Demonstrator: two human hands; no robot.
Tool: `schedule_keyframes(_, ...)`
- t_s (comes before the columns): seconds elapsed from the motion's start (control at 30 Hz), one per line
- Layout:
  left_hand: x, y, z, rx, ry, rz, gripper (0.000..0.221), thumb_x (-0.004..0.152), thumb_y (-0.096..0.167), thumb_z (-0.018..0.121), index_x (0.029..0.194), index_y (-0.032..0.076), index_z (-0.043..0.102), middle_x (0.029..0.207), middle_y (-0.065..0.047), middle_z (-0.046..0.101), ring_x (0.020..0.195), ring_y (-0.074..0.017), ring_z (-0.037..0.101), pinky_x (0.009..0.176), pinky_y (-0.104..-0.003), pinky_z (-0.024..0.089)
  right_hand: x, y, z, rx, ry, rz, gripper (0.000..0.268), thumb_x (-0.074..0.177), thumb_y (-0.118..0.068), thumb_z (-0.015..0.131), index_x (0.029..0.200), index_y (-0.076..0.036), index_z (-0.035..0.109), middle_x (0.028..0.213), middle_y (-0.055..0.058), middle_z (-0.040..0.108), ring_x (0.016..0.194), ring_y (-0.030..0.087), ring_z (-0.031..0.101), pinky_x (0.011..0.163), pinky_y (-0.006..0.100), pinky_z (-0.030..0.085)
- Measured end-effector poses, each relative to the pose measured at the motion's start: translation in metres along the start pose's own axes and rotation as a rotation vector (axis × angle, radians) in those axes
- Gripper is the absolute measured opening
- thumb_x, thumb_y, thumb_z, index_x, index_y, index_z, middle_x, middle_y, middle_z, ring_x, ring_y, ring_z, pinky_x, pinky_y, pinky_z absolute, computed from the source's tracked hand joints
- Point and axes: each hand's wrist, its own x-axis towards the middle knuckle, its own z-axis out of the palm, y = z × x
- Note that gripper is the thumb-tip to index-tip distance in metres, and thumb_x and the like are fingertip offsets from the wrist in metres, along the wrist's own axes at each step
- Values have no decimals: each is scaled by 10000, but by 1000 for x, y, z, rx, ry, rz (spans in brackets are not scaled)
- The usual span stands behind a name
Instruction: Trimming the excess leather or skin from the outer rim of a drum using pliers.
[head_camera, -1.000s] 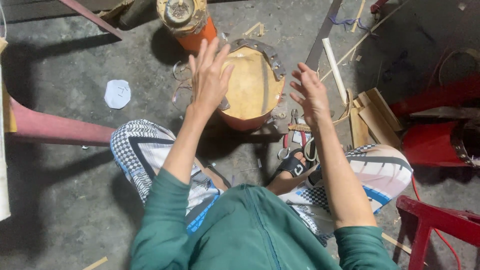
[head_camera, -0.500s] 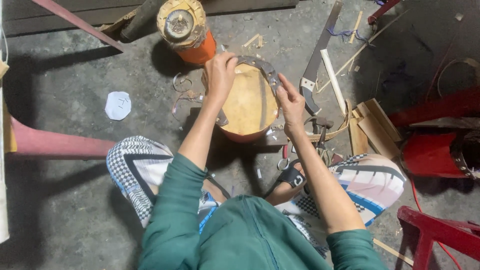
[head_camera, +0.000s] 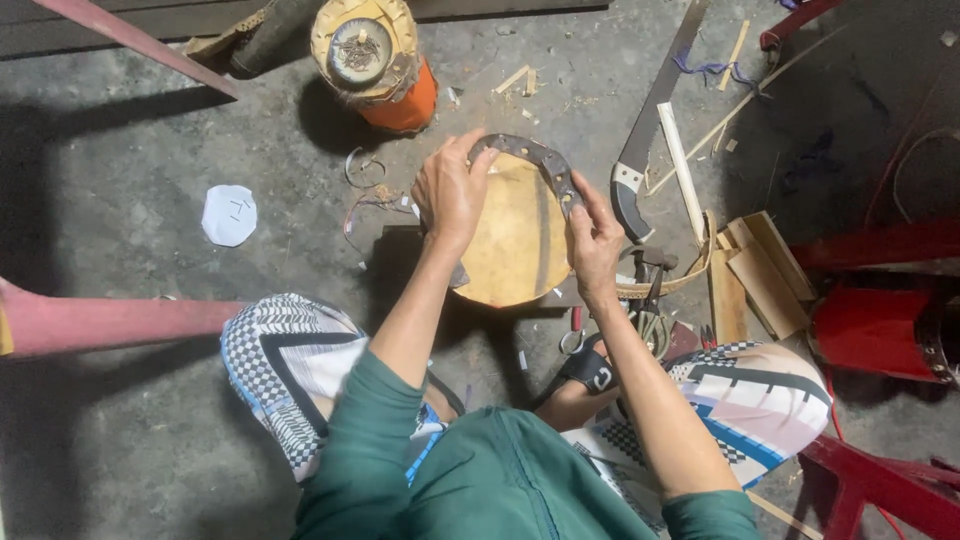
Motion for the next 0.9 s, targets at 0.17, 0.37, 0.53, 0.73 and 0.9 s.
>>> schedule_keyframes(0.17,-2,8,-6,-14,-7,5,272,946,353,702,1199,261,735,1070,-29,739,1045,-347,717,858,-573,570,1,-3,3,-8,14,-12,383,1038,-174,553,1411,-158,641,1332,142,654,1218,250,611,982,404,553)
schedule_keyframes(0.37,-2,10,-9,-6,0,41,258,951,342,695,1184,236,727,1033,-22,728,1028,-325,721,849,-553,575,2,-4,4,-10,23,-76,376,1043,-164,542,1402,-126,644,1334,146,666,1241,246,600,1047,426,493)
schedule_keyframes(0.53,-2,6,-6,-12,-14,64,254,958,337,687,1184,225,719,1049,-46,729,1036,-360,711,850,-588,568,-3,-8,5,-17,22,-85,379,1054,-192,525,1410,-120,633,1349,165,658,1275,284,595,1081,455,462)
schedule_keyframes(0.73,5,-7,13,44,131,143,323,899,359,746,1201,242,742,1155,-64,767,956,-344,715,675,-490,519,-5,-35,-10,40,-171,142,662,1007,-594,494,1538,-208,409,1631,85,381,1521,304,321,1206,594,328)
schedule_keyframes(0.9,12,-10,18,49,141,116,290,864,354,784,1147,296,767,1028,-4,808,833,-217,742,546,-369,513,-1,-49,-49,295,73,415,619,971,-445,558,1500,-131,489,1271,38,688,991,104,677,780,174,599)
